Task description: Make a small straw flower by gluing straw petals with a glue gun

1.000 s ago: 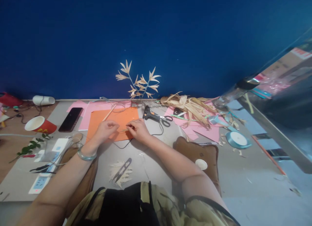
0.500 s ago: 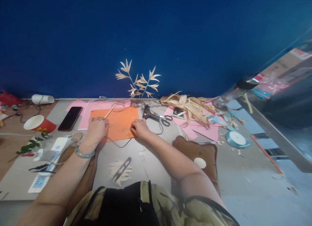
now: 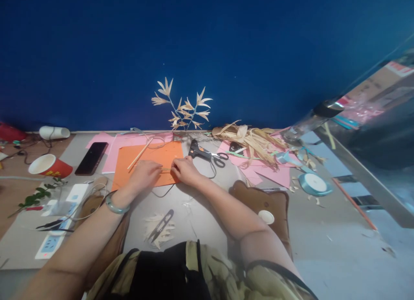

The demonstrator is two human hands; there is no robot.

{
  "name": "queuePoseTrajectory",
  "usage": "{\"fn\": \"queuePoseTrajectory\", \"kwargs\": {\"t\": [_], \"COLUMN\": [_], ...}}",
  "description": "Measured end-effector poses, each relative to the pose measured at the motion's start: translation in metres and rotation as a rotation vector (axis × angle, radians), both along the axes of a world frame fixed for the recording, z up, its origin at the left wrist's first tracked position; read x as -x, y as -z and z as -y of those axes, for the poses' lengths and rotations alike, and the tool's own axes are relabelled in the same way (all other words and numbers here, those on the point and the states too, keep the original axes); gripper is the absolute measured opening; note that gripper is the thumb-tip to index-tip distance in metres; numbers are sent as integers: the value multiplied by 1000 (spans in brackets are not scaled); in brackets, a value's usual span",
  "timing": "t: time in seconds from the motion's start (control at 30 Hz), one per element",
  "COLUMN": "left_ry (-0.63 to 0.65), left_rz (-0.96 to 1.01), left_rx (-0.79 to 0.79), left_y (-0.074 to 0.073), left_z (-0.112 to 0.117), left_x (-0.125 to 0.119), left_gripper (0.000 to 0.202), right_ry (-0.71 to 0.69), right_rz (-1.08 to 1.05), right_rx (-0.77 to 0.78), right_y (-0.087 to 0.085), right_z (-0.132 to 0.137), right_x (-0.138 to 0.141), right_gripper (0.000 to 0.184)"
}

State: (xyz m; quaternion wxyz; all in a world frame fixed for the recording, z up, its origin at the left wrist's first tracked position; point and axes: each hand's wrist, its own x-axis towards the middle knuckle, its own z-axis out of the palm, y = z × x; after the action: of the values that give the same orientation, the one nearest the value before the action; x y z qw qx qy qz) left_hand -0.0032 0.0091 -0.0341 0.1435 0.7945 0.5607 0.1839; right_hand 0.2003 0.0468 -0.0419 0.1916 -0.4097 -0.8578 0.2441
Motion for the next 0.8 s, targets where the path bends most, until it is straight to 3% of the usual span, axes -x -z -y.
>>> {"fn": "queuePoseTrajectory", "kwargs": {"t": [0.23,0.67,0.8], "left_ry": [-45,-43,-147], "left_rz": [-27,0,71], "left_rx": [78,142,69], "left_y": [-5,2,1], "left_z": [1,0,0], "left_x": [0,0,-1], "left_gripper": [22,20,24], "right_ry": [5,71,47], "right_rz": [-23,-58,-83], "right_rx": [31,20,16], "right_y": [1,-6,-11], "right_z": [-1,-12,-7], "right_x": [1,-11,-8], "right_gripper": [9,7,8]}}
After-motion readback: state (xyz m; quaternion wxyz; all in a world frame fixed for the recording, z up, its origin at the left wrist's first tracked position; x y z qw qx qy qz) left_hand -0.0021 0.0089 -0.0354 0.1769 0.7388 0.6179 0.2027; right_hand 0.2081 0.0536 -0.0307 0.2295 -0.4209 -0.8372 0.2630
